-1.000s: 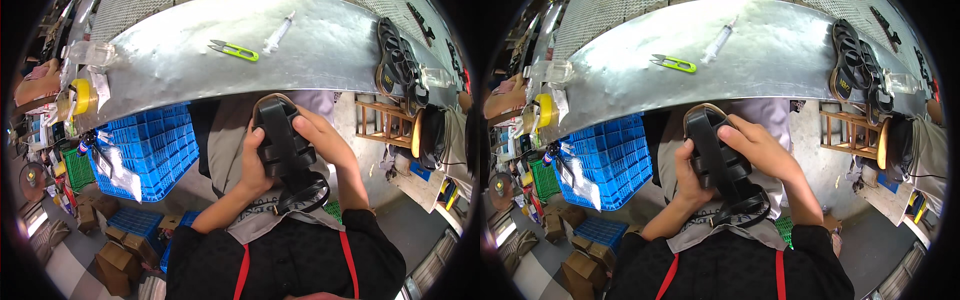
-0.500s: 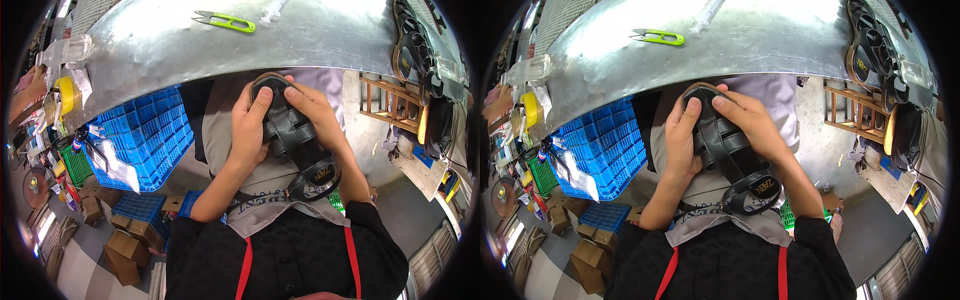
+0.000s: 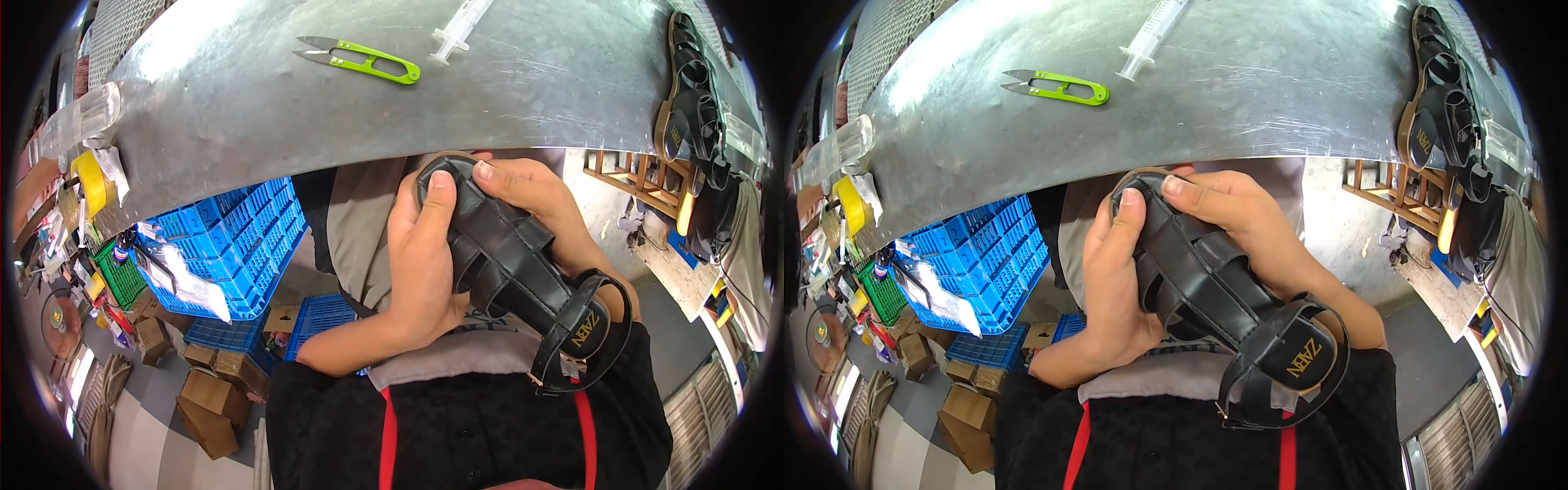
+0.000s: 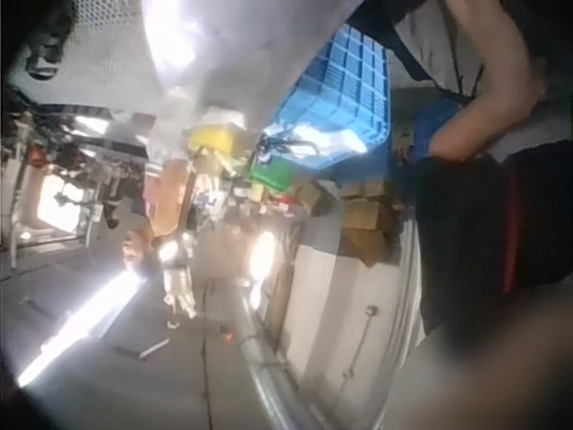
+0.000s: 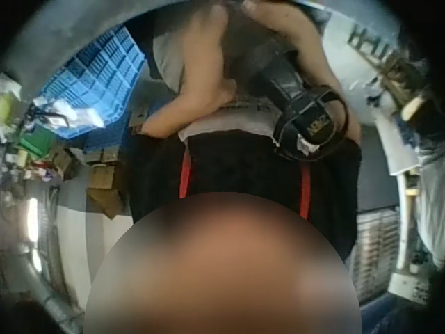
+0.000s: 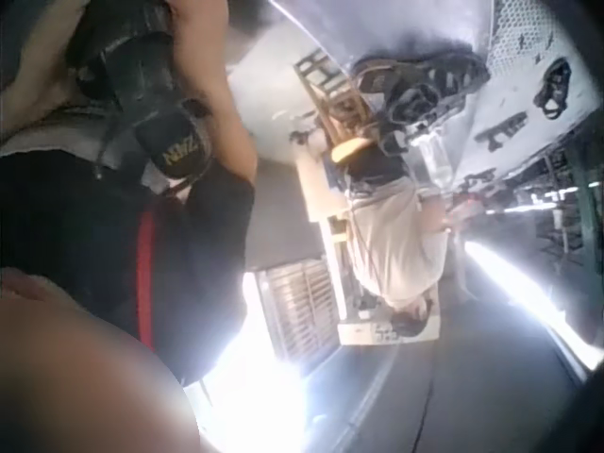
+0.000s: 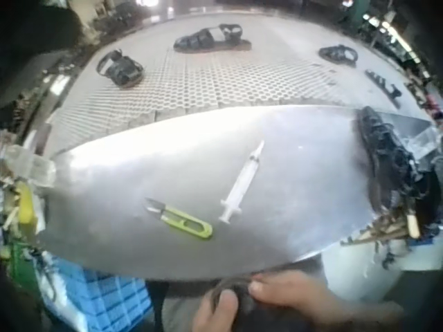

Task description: Inspecting and cleaning black leather sandals at a production workbench.

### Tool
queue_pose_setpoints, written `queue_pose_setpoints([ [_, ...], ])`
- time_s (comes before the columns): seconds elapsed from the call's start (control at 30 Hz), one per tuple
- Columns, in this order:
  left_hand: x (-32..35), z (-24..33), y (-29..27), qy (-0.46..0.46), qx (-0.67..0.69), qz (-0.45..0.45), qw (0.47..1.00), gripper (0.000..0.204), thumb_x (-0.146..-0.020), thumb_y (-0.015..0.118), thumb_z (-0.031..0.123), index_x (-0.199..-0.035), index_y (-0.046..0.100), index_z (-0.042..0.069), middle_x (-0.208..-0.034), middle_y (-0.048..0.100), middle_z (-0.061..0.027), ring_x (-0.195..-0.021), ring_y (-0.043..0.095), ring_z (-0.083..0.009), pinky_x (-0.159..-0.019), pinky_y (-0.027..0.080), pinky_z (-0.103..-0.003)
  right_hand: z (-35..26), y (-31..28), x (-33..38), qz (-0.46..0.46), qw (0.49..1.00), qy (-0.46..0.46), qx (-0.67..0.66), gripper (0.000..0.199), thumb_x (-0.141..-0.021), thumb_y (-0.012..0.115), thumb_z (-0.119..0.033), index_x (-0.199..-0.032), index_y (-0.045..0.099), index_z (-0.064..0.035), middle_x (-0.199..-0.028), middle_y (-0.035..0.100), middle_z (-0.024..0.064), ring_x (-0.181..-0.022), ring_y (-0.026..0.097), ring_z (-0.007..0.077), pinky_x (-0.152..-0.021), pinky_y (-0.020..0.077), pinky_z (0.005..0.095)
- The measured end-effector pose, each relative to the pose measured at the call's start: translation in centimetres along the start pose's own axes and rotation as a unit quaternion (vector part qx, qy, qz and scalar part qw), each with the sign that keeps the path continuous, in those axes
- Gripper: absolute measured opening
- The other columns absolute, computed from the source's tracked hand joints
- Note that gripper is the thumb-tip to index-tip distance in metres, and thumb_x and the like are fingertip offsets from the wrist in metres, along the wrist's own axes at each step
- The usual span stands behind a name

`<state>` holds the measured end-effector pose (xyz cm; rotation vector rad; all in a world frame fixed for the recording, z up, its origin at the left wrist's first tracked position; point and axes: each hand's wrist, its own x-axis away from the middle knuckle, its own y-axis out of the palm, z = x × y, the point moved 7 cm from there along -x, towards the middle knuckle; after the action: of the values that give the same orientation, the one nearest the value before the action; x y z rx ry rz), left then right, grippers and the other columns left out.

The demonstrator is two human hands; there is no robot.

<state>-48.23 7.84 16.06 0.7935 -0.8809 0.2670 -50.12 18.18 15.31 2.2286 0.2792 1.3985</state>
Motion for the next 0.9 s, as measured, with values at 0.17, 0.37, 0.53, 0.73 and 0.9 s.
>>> queue_pose_setpoints([
  [0.17,-0.7,0.2,-0.6,0.044,-0.044,-0.031,0.998,0.033,-0.105,0.048,0.028,-0.123,0.054,0.001,-0.124,0.063,-0.015,-0.102,0.065,-0.0189,-0.09,0.055,-0.034,0.7,-0.4,-0.7,-0.028,0.997,-0.075,0.016,0.032,-0.101,0.058,-0.03,-0.106,0.066,0.0,-0.093,0.066,0.0003,-0.079,0.06,0.0049,-0.07,0.0472,0.0219],
  [0.37,-1.9,-0.1,-2.3,0.094,-0.06,-0.046,0.993,0.027,-0.105,0.05,0.024,-0.12,0.054,0.003,-0.116,0.064,-0.0102,-0.099,0.062,-0.0144,-0.087,0.053,-0.029,0.8,-0.6,-2.0,-0.048,0.987,-0.136,0.073,0.033,-0.101,0.058,-0.03,-0.109,0.067,0.0003,-0.095,0.067,0.0007,-0.081,0.06,0.0049,-0.072,0.0479,0.0214],
  [0.53,-1.1,0.4,-1.7,0.071,-0.052,-0.022,0.996,0.028,-0.105,0.049,0.025,-0.117,0.056,0.0,-0.109,0.065,-0.0078,-0.094,0.063,-0.0121,-0.084,0.052,-0.028,0.5,0.2,-1.3,-0.033,0.995,-0.079,0.051,0.032,-0.101,0.058,-0.029,-0.103,0.067,0.0008,-0.087,0.066,0.0003,-0.075,0.06,0.0051,-0.068,0.0474,0.0216],
  [0.73,-0.7,0.6,-1.5,0.011,-0.022,0.019,1.0,0.027,-0.105,0.046,0.024,-0.114,0.057,0.001,-0.101,0.065,-0.0077,-0.085,0.067,-0.0159,-0.075,0.058,-0.031,-0.4,0.7,-1.0,-0.036,0.994,-0.073,0.079,0.029,-0.1,0.057,-0.027,-0.095,0.068,-0.001,-0.087,0.066,-0.0003,-0.078,0.059,0.0054,-0.072,0.045,0.0223],
  [0.9,-0.6,1.2,-1.7,0.062,-0.059,-0.077,0.993,0.027,-0.105,0.047,0.022,-0.118,0.055,-0.001,-0.102,0.065,-0.0093,-0.091,0.067,-0.0166,-0.085,0.058,-0.034,0.9,0.9,-1.6,-0.078,0.98,-0.179,0.045,0.029,-0.101,0.057,-0.026,-0.108,0.066,0.0001,-0.095,0.065,-0.0009,-0.085,0.058,0.0051,-0.078,0.0456,0.0217],
])
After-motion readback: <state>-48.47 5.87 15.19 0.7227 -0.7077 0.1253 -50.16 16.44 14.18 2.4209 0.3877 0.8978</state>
